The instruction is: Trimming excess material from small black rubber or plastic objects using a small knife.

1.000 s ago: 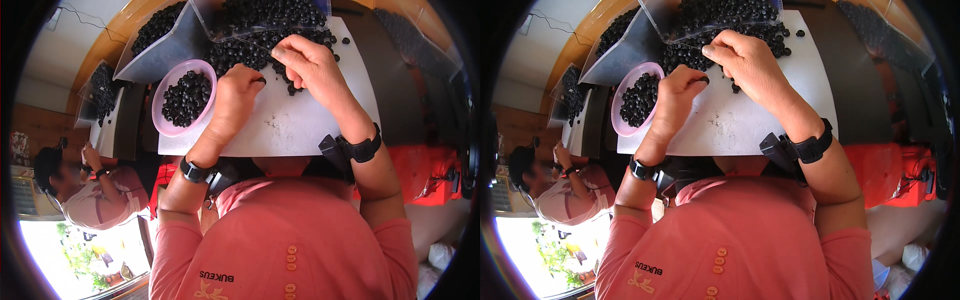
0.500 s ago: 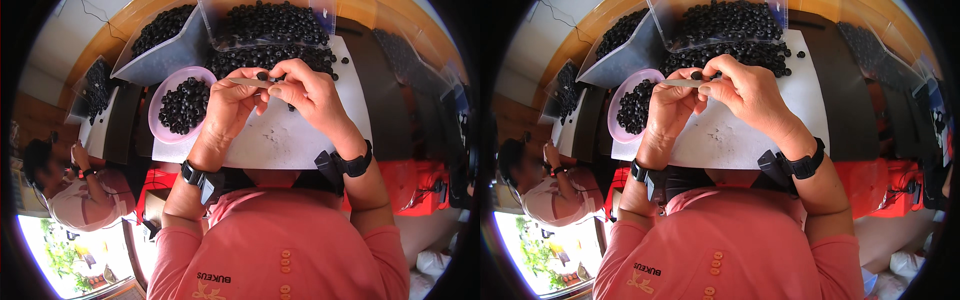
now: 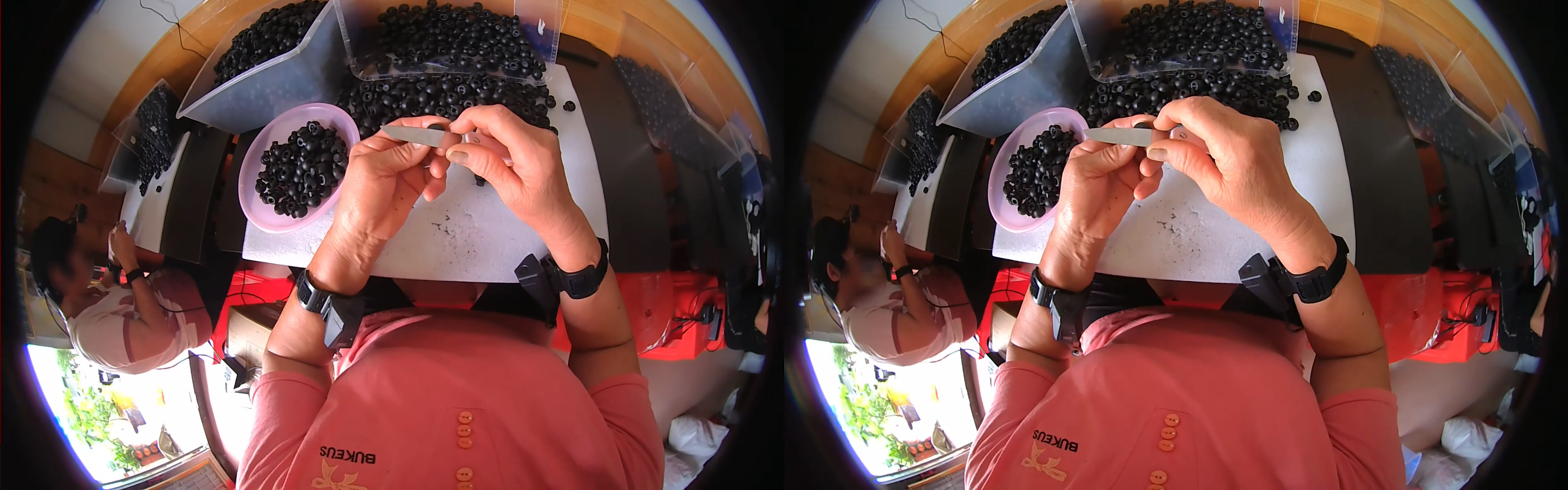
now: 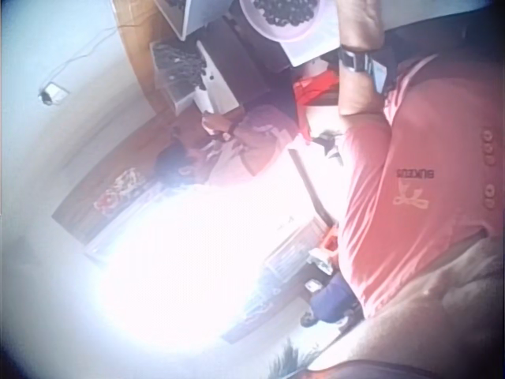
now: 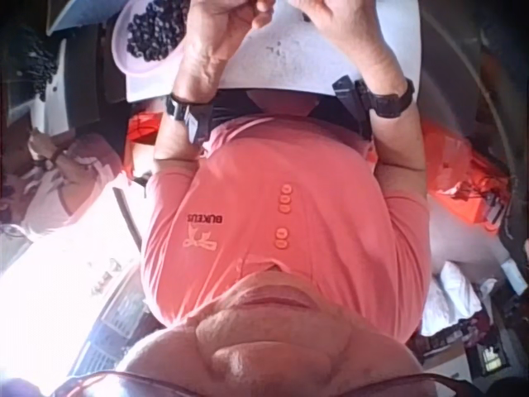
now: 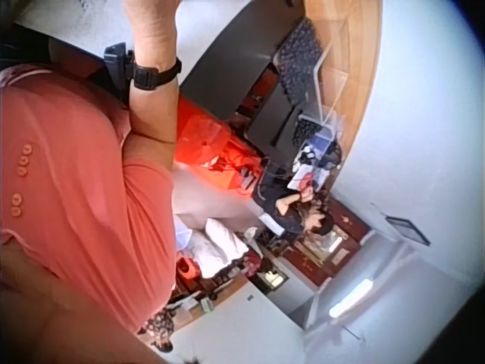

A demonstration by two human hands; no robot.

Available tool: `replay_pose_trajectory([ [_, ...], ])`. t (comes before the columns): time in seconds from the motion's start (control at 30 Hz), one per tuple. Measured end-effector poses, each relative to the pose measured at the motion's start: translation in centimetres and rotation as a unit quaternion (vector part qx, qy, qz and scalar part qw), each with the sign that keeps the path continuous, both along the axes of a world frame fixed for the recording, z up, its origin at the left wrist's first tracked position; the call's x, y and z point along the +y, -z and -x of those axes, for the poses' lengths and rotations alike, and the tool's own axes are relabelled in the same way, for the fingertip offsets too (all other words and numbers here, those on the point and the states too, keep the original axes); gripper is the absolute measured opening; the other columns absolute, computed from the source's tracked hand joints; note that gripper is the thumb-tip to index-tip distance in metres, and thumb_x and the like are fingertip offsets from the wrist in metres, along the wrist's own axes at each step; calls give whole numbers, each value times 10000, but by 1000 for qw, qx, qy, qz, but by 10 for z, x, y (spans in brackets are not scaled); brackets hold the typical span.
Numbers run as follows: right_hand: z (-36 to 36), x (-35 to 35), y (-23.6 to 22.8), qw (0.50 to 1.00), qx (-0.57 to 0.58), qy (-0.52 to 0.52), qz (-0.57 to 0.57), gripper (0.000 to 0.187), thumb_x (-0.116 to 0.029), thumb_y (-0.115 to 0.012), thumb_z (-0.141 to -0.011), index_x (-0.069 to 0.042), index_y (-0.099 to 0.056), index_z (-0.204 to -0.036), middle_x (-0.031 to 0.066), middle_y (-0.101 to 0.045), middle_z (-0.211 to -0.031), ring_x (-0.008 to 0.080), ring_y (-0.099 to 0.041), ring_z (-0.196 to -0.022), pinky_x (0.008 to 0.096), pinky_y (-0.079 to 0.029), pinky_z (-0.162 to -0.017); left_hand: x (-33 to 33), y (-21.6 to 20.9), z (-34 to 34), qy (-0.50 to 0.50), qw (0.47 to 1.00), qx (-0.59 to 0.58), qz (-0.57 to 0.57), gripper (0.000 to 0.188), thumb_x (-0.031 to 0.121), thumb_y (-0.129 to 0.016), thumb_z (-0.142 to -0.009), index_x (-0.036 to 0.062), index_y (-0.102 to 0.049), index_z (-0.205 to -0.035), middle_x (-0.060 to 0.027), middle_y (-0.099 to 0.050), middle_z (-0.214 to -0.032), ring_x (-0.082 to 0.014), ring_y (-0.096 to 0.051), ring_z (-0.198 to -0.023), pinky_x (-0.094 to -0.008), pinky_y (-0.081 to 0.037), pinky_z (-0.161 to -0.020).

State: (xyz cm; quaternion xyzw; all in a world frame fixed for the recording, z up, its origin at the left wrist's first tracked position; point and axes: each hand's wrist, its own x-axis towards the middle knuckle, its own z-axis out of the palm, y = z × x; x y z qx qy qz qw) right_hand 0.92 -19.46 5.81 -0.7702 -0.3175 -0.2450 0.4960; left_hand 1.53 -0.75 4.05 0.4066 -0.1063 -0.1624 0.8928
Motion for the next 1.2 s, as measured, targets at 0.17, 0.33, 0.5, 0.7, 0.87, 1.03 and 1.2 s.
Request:
replay_pose_trajectory([
  [0.17,-2,2,3,1000,-20,14,12,148,-113,-733,-848,-59,-627,-937,28,-676,-821,178,-690,-676,284,-535,-577,0,9,-2,-5,1000,-8,10,285,101,-570,-951,-46,-603,-1194,-145,-653,-937,-197,-599,-720,-281,-452,-494],
  [0.33,-3,2,2,999,-36,24,34,146,-119,-735,-836,-66,-629,-922,24,-666,-803,187,-665,-650,295,-523,-558,2,15,-5,12,999,-1,32,281,92,-588,-940,-33,-617,-1190,-146,-658,-914,-209,-591,-664,-280,-445,-475],
  [0.5,-4,2,3,997,-56,20,53,137,-122,-732,-837,-72,-629,-913,20,-664,-795,192,-659,-639,296,-516,-548,1,20,-5,3,999,5,39,321,114,-618,-917,-46,-604,-1194,-150,-663,-908,-214,-587,-638,-278,-441,-471],
  [0.7,-2,1,1,995,-49,7,82,171,-98,-716,-853,-31,-631,-986,59,-689,-826,179,-656,-687,282,-528,-620,5,18,-6,30,998,10,49,272,61,-602,-902,-87,-612,-1129,-167,-665,-901,-203,-585,-615,-289,-446,-472],
  [0.87,-2,6,2,994,-80,16,72,178,-137,-731,-832,-73,-642,-972,37,-678,-791,195,-673,-662,296,-528,-559,5,17,-3,12,1000,7,18,353,149,-691,-843,-92,-601,-1086,-173,-645,-859,-187,-549,-577,-274,-404,-430],
  [1.03,-2,6,4,994,-62,8,90,186,-146,-725,-840,-85,-654,-1001,51,-688,-800,211,-672,-666,306,-528,-564,11,25,-9,48,997,27,56,204,64,-649,-868,-72,-615,-1016,-161,-652,-840,-189,-563,-566,-271,-401,-426],
  [1.2,-1,5,5,997,-33,-2,73,173,-142,-700,-873,-65,-650,-1019,52,-689,-789,196,-661,-652,293,-511,-561,6,22,-1,52,998,19,34,178,63,-616,-908,-65,-629,-1031,-139,-653,-842,-182,-575,-591,-269,-414,-436],
])
